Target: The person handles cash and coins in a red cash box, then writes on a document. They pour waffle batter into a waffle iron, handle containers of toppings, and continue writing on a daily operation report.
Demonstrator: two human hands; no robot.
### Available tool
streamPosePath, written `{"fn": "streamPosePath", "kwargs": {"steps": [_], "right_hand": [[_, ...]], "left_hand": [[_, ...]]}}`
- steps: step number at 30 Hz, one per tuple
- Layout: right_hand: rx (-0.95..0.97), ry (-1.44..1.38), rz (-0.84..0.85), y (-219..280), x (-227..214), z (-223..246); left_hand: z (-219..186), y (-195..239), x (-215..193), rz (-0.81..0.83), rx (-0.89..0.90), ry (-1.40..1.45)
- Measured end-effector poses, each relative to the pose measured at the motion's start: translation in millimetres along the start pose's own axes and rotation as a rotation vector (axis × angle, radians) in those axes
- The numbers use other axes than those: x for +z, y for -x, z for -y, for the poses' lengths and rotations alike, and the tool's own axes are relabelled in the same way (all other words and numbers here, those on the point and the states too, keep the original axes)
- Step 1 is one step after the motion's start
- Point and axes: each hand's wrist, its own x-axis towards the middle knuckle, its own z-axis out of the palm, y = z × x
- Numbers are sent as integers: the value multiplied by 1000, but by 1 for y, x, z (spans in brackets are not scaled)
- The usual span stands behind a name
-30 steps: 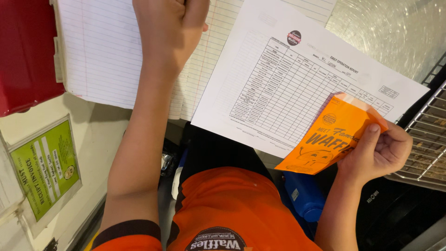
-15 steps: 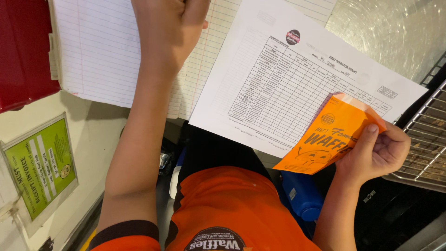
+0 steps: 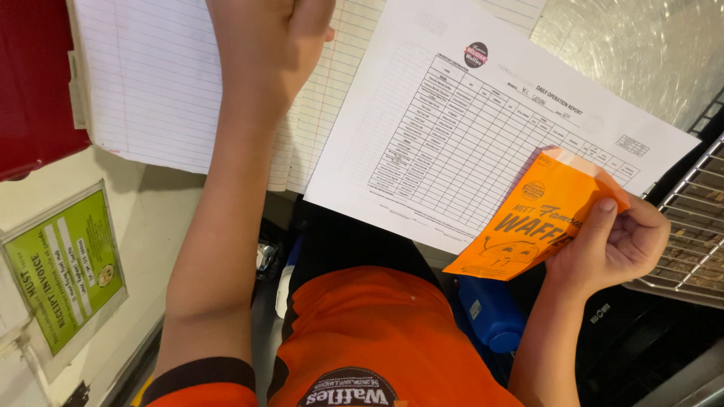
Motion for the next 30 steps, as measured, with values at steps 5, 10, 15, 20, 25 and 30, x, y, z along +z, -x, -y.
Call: {"fn": "streamPosePath", "kwargs": {"steps": [5,10,15,20,25,30], "right_hand": [[-22,-19,25,1,-3,-5],[-24,-31,31,1,-4,-6],[18,-42,-25,2,0,-3],[-1,-32,6,1,-3,-6],[0,-31,9,3,-3,-5],[-12,-44,16,1,-2,-5]], "left_hand": [[0,-3,0,33,-18,-89],[-1,0,0,5,49,-26],[6,-3,1,-1,114,-259],[11,3,2,16,100,-148],[14,1,1,-4,136,-186],[15,3,1,6,144,-181]]}}
